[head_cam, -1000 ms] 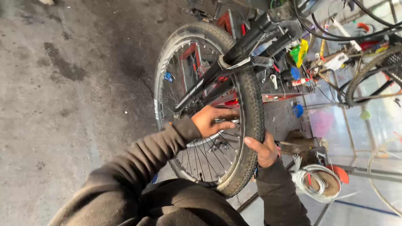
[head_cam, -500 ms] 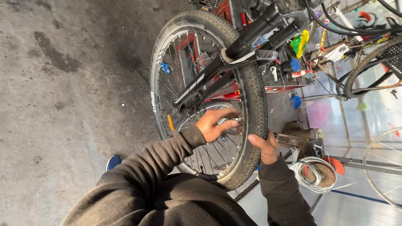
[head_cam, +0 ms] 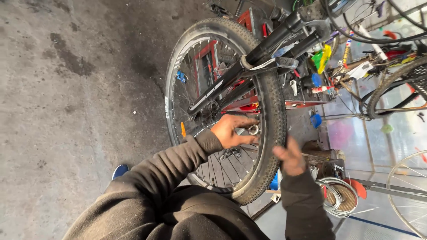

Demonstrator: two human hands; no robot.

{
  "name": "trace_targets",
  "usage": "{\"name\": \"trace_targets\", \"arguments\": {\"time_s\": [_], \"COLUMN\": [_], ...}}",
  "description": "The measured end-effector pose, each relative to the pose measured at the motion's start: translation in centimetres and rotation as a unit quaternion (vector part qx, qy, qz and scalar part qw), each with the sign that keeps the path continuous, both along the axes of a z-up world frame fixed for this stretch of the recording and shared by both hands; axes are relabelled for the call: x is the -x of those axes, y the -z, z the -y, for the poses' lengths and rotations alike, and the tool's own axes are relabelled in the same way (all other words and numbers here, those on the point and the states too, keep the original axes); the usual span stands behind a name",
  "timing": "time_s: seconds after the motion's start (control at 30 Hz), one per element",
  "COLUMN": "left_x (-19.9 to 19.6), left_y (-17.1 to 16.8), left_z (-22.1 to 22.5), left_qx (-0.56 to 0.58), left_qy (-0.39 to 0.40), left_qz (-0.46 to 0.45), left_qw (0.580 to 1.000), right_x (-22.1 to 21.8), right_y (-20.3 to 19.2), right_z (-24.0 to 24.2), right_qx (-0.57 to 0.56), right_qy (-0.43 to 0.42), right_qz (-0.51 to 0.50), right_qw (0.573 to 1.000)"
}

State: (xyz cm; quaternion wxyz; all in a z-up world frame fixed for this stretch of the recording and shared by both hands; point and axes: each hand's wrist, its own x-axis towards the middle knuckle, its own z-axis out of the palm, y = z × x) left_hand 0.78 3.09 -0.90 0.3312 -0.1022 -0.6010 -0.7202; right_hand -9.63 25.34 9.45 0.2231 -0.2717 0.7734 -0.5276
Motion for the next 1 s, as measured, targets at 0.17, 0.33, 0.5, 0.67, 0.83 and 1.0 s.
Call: {"name": "trace_targets", "arguments": {"time_s": [0.17, 0.33, 0.5, 0.67, 0.83, 1.0], "left_x": [0.3, 1.5, 1.7, 4.1, 2.6, 1.2], "left_y": [-0.7, -0.9, -2.1, -1.0, -0.9, -0.7], "left_z": [1.4, 1.8, 2.7, 4.2, 3.8, 2.6], "left_qx": [0.080, 0.141, 0.215, 0.270, 0.013, -0.044], "left_qy": [-0.180, -0.239, -0.186, -0.107, 0.079, 0.092], "left_qz": [-0.014, -0.014, 0.026, 0.034, 0.059, 0.036], "left_qw": [0.980, 0.961, 0.958, 0.956, 0.995, 0.994], "right_x": [-2.5, 1.5, 4.2, 3.4, 0.0, -0.6], "right_y": [-2.8, -0.5, 1.1, -0.6, -3.2, -3.6], "right_z": [6.9, 3.8, 1.2, 1.8, 5.0, 4.7], "right_qx": [0.001, -0.020, -0.016, -0.100, -0.111, -0.095], "right_qy": [-0.034, -0.027, 0.009, -0.032, 0.022, 0.030], "right_qz": [-0.043, -0.009, 0.075, 0.052, 0.037, 0.109], "right_qw": [0.999, 0.999, 0.997, 0.993, 0.993, 0.989]}}
